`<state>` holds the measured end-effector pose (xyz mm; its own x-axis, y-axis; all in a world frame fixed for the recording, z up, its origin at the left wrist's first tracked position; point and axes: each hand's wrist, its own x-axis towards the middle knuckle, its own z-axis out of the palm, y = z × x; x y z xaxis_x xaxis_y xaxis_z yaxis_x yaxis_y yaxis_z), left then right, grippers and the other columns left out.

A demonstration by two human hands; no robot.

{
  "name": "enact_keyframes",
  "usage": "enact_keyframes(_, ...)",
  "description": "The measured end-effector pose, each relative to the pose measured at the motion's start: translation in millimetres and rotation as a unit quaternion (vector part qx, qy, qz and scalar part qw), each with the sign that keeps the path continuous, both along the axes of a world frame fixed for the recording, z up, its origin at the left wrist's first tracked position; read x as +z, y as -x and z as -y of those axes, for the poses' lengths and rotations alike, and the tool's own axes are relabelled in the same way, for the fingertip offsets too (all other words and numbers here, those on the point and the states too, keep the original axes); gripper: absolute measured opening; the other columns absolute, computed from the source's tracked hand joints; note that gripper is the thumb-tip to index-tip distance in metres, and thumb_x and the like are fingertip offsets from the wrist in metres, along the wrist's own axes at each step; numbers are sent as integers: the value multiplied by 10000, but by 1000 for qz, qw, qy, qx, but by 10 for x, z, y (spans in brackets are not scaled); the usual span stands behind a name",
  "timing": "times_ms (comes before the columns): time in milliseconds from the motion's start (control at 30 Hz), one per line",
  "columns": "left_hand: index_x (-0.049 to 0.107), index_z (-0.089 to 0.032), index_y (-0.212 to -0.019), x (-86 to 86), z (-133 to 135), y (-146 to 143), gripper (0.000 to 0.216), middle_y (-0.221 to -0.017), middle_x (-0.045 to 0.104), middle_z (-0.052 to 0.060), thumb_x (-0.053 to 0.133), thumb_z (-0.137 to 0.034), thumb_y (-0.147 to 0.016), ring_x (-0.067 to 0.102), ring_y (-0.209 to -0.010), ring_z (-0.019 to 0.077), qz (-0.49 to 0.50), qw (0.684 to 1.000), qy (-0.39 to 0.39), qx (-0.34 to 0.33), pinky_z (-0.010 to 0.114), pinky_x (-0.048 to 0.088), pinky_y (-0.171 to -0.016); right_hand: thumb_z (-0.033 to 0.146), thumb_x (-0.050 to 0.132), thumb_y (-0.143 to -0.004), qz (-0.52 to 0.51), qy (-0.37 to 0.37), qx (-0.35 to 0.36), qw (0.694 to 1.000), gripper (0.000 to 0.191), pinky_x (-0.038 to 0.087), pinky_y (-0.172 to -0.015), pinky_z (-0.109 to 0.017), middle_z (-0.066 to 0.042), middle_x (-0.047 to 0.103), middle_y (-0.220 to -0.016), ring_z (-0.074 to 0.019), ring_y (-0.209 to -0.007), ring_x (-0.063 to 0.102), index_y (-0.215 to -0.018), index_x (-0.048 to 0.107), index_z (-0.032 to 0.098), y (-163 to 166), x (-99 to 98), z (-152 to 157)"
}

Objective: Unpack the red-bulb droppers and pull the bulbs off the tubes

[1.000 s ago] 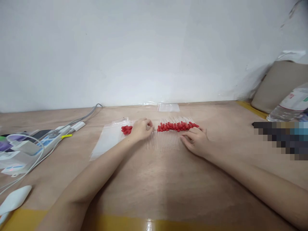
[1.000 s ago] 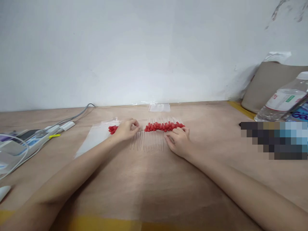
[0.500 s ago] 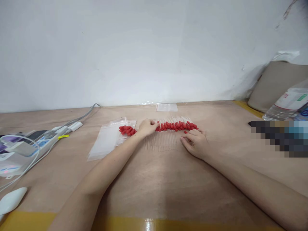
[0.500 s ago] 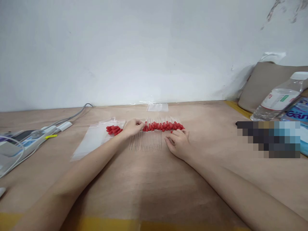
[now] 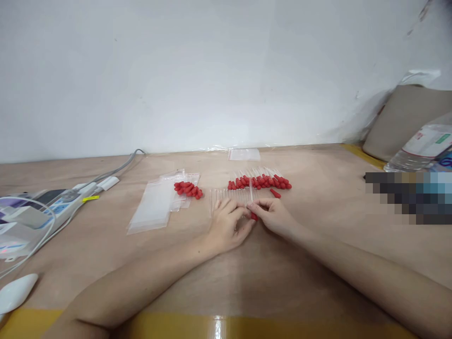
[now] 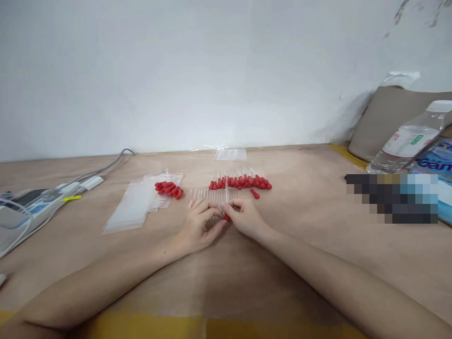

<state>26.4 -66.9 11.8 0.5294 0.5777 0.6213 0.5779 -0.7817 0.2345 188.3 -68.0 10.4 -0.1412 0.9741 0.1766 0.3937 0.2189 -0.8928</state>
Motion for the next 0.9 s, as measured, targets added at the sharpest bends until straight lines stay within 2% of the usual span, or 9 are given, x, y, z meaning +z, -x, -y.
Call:
enact_keyframes(100, 599, -196, -825, 1, -77, 31, 200, -860, 592, 52, 560, -386, -777, 505, -831, 196, -11, 997, -75, 13, 363, 334, -754, 376, 417, -831, 125, -80, -17, 989, 323, 336, -586, -266, 5, 575, -584, -137, -585, 492, -664, 608, 176, -74, -24, -7)
enact_keyframes(200, 599, -218, -906, 38, -175, 129, 201, -985, 596, 69, 556, -378, -790, 493, -959, 227, -39, 985, -165, 28, 398, 306, -837, 310, 443, -836, 266, -214, -47, 939, 237, 286, -692, -310, -8, 610, -680, -155, -696, 494, -728, 625, 203, -147, -48, 2)
enact_keyframes(300, 575, -252, -994, 66, -233, 205, 205, -1032, 608, 48, 531, -353, -820, 483, -1009, 221, -107, 974, -199, -1, 418, 268, -901, 283, 448, -845, 314, -294, -39, 902, 200, 235, -771, -340, -18, 618, -737, -152, -759, 486, -795, 628, 213, -179, -87, 21)
enact_keyframes(433, 572, -231, -955, 54, -233, 215, 149, -840, 644, 3, 463, -291, -872, 530, -845, 159, -162, 963, -213, -22, 396, 263, -912, 269, 412, -872, 318, -324, 9, 891, 224, 202, -813, -354, -8, 620, -722, -139, -758, 480, -843, 628, 216, -162, -133, 43)
enact_keyframes(567, 579, -183, -825, 2, -202, 216, 170, -644, 580, -8, 426, -225, -885, 504, -677, 125, -179, 954, -238, -35, 329, 316, -822, 293, 433, -873, 325, -355, 32, 876, 210, 178, -839, -372, 12, 626, -692, -126, -727, 477, -860, 634, 231, -148, -134, 60)
enact_keyframes(900, 567, -154, -782, -49, -123, 316, 174, -604, 540, 6, 431, -209, -875, 469, -624, 129, -147, 971, -185, -34, 316, 314, -683, 284, 463, -865, 368, -434, 1, 822, 180, 180, -837, -374, 35, 596, -608, -114, -685, 450, -792, 618, 227, -126, -71, 132)
